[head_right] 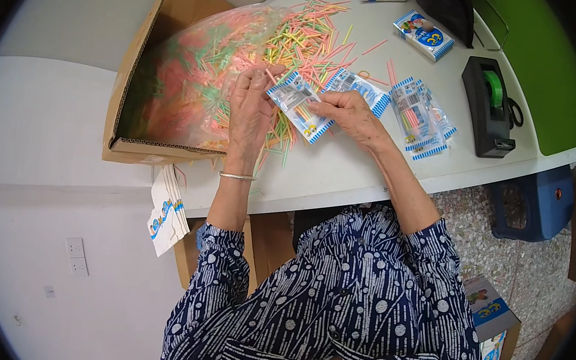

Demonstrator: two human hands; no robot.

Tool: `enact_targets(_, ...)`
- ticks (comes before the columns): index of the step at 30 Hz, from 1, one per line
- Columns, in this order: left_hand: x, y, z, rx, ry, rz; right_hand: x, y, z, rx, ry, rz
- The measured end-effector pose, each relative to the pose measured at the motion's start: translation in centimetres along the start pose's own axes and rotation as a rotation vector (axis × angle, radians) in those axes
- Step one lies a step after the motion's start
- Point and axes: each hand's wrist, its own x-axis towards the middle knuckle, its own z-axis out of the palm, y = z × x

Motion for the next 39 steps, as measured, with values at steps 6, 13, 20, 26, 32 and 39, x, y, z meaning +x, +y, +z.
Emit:
enact_targets(6, 0.4, 0.4, 0.2, 0.131, 0.024, 0.03, 0.1, 0.1, 0.0, -0.01, 0.014, -0.031)
enact_targets(13, 0.4, 0.9, 0.5, 0.481, -0.114, 0.012, 0.4, 1.0, 0.1, 0.117, 0.052, -0.051)
enact_targets(20, -0.3, 1.6, 1.1, 0.632, -0.242, 0.008, 0.2, 0.9, 0.0, 0.11, 0.021, -0.1)
enact_targets(26, -0.8, 1.1, 2.2, 0.419, -0.228, 0.042, -0.4, 0.0, -0.1, 0.055, -0.079, 0.002)
enact_targets(32, -0.6, 0.6, 2.3, 0.45, -0.313, 0.018, -1.7, -1.3, -0.5, -0.003, -0.048, 0.015)
enact_targets(39, -1.2, 0.1, 3.0, 0.353, -0.286, -0.02, -2.1, -0.7, -1.4, -0.096, -0.008, 0.046)
